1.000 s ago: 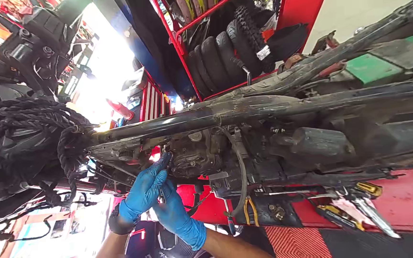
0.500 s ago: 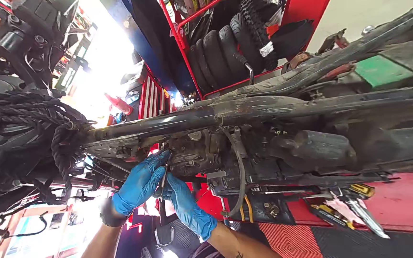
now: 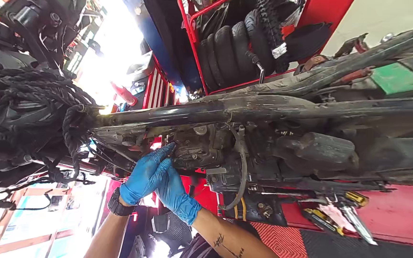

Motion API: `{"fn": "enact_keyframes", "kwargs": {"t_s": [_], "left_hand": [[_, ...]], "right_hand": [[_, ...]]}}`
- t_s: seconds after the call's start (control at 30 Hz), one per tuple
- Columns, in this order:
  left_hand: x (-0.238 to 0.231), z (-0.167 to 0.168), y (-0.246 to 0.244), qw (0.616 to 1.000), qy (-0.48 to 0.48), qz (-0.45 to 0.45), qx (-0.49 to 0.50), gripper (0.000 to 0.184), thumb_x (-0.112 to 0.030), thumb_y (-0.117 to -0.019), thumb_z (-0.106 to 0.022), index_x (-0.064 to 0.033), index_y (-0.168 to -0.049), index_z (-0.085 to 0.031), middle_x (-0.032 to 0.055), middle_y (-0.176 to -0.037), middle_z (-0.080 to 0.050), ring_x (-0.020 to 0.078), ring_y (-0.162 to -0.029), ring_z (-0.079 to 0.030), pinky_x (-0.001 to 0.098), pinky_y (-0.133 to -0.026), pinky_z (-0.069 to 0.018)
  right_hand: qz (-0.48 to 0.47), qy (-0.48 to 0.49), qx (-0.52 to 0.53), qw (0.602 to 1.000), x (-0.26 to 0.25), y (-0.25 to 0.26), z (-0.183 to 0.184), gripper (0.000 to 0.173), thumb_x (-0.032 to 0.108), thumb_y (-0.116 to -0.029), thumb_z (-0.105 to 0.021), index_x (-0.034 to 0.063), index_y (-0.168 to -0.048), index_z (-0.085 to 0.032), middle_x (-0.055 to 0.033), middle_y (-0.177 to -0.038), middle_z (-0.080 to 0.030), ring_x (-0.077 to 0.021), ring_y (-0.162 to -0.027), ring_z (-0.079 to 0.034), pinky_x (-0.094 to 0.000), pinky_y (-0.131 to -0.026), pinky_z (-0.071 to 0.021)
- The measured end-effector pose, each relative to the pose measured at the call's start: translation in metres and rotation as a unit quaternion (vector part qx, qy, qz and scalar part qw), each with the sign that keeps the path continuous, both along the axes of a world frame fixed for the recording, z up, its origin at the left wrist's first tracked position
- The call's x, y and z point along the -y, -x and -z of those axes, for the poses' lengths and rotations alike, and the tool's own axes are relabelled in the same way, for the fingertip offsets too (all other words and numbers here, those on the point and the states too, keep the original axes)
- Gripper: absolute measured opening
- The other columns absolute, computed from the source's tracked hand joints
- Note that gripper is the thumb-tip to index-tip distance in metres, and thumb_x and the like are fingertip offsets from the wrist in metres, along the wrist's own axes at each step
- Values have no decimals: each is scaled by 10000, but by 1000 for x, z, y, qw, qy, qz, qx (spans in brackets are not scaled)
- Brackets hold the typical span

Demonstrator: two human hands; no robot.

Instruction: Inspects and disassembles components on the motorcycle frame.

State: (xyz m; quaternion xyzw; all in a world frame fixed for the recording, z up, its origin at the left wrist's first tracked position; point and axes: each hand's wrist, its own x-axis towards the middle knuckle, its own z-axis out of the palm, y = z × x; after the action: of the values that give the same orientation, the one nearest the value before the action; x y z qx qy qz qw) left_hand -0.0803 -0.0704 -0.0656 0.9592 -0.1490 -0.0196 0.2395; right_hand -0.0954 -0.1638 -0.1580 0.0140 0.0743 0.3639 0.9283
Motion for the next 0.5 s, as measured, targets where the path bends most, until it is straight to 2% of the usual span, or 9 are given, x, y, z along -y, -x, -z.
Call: {"fn": "enact_keyframes", "kwargs": {"t_s": [0.03,0.13,0.23,0.37,0.4,0.43,0.47,0.5], "left_hand": [[2,1,1,1000,3,-5,7,521,-341,-1106,-342,-45,-1485,-544,100,-1486,-592,151,-1404,-531,382,-1212,-382],[5,2,1,1000,5,-14,26,503,-324,-1107,-356,-36,-1463,-566,108,-1447,-623,150,-1376,-558,370,-1201,-396],[5,2,1,1000,0,-17,15,509,-337,-1110,-340,-55,-1470,-563,92,-1460,-615,136,-1381,-549,367,-1201,-393],[4,-2,1,1000,-14,-24,-9,511,-348,-1110,-325,-77,-1466,-572,76,-1443,-629,119,-1343,-577,362,-1166,-428],[5,-3,1,999,-18,-25,-7,505,-339,-1110,-325,-73,-1453,-583,82,-1426,-640,118,-1322,-591,357,-1147,-440],[5,-5,-1,1000,-24,-18,-6,504,-336,-1112,-324,-68,-1451,-583,89,-1428,-639,123,-1339,-582,355,-1159,-435],[4,-5,-1,999,-29,-17,-7,505,-339,-1112,-323,-70,-1451,-583,90,-1428,-639,126,-1349,-576,358,-1164,-431],[4,-5,-2,999,-30,-16,-7,508,-348,-1111,-325,-74,-1451,-584,89,-1423,-643,124,-1349,-576,358,-1163,-432]], "right_hand": [[0,-21,-3,1000,-1,3,1,480,468,-1117,-255,145,-1220,-595,-30,-1055,-712,-130,-989,-696,-316,-872,-579],[-2,-60,22,998,1,9,7,486,492,-1109,-268,168,-1336,-551,-35,-1209,-692,-152,-1142,-667,-360,-963,-565],[8,-22,41,999,3,10,9,502,476,-1114,-273,142,-1406,-509,-56,-1255,-670,-164,-1154,-657,-374,-972,-559],[77,41,72,994,-2,5,7,474,369,-1139,-251,92,-1462,-458,-65,-1301,-640,-128,-1193,-625,-323,-1020,-527],[90,68,70,991,-4,5,6,462,365,-1139,-262,84,-1429,-488,-55,-1241,-657,-109,-1124,-645,-298,-966,-548],[98,101,63,988,-5,4,2,453,387,-1135,-284,87,-1349,-547,-34,-1123,-675,-87,-990,-660,-269,-862,-566],[95,136,41,985,-6,6,-3,440,432,-1123,-308,106,-1151,-602,-3,-885,-634,-73,-732,-605,-240,-652,-529],[88,146,34,985,-7,7,-5,454,468,-1115,-312,122,-1013,-588,16,-743,-550,-77,-594,-515,-235,-549,-460]]}}
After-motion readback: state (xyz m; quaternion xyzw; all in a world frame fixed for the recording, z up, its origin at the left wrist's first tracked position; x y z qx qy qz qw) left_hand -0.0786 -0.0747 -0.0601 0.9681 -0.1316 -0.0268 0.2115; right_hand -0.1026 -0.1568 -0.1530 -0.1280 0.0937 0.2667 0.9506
